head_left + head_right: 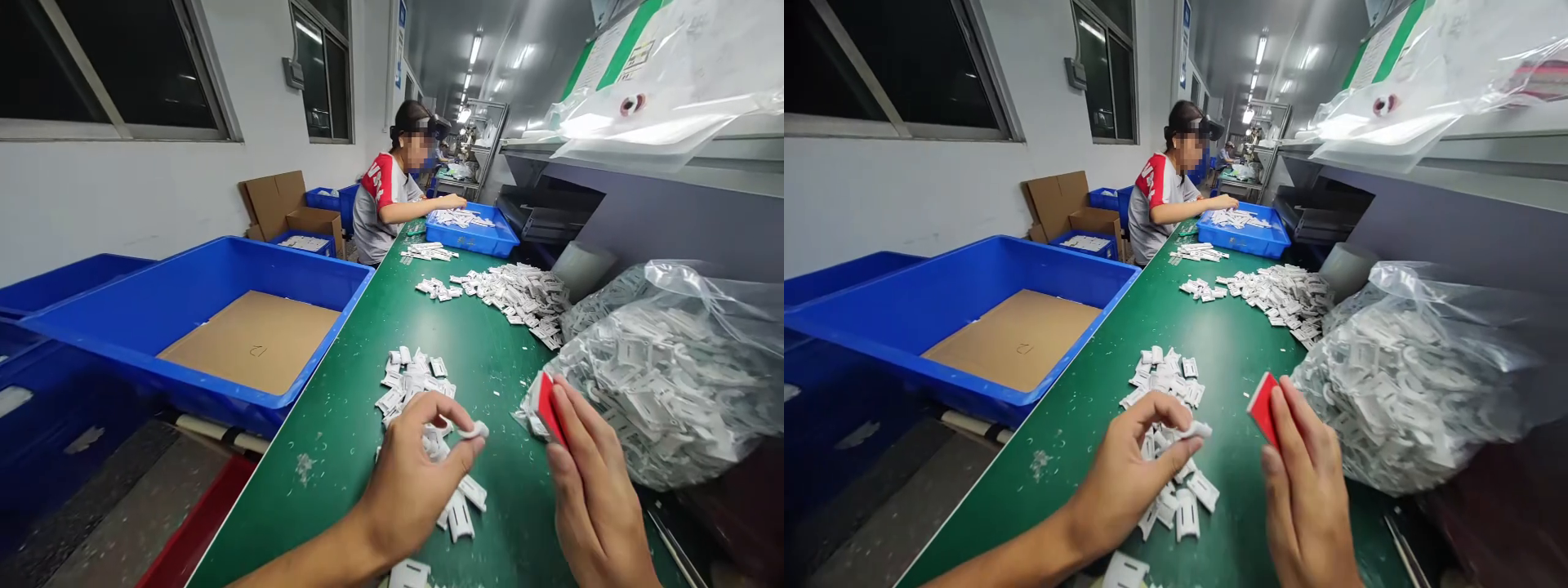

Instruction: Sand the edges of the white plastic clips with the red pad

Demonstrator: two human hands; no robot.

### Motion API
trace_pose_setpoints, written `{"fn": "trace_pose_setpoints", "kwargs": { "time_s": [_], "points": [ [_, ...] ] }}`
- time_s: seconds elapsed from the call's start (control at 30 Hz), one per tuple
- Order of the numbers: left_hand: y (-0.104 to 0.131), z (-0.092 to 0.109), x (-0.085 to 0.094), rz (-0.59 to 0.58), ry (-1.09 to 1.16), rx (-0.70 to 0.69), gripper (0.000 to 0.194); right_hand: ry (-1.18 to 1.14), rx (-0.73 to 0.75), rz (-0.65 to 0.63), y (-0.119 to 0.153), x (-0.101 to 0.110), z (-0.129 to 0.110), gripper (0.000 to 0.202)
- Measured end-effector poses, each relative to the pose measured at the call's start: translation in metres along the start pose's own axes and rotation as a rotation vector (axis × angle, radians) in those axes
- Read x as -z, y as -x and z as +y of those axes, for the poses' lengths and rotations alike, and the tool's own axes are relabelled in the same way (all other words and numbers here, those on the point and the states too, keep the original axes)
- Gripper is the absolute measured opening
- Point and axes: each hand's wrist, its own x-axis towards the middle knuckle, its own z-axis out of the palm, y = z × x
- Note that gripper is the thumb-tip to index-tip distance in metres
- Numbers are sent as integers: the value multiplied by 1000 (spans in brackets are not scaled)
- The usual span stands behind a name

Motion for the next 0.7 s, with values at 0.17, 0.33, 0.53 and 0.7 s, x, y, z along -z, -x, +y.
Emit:
{"fn": "trace_pose_setpoints", "kwargs": {
  "time_s": [0.17, 0.33, 0.53, 0.7],
  "points": [
    [4, -7, 1, -6, -22, -197, 20, 3, 88, -185, -1, -2, -7, 60],
    [15, -15, -2, 65, -87, -344, 24, -57, 149, -82, -3, 2, -10, 63],
    [18, -12, -7, 194, -13, -173, 27, 19, 54, -28, -6, 5, -13, 64],
    [3, -1, -2, 43, 363, 280, 24, 37, 16, -59, -10, 5, -5, 52]
  ]
}}
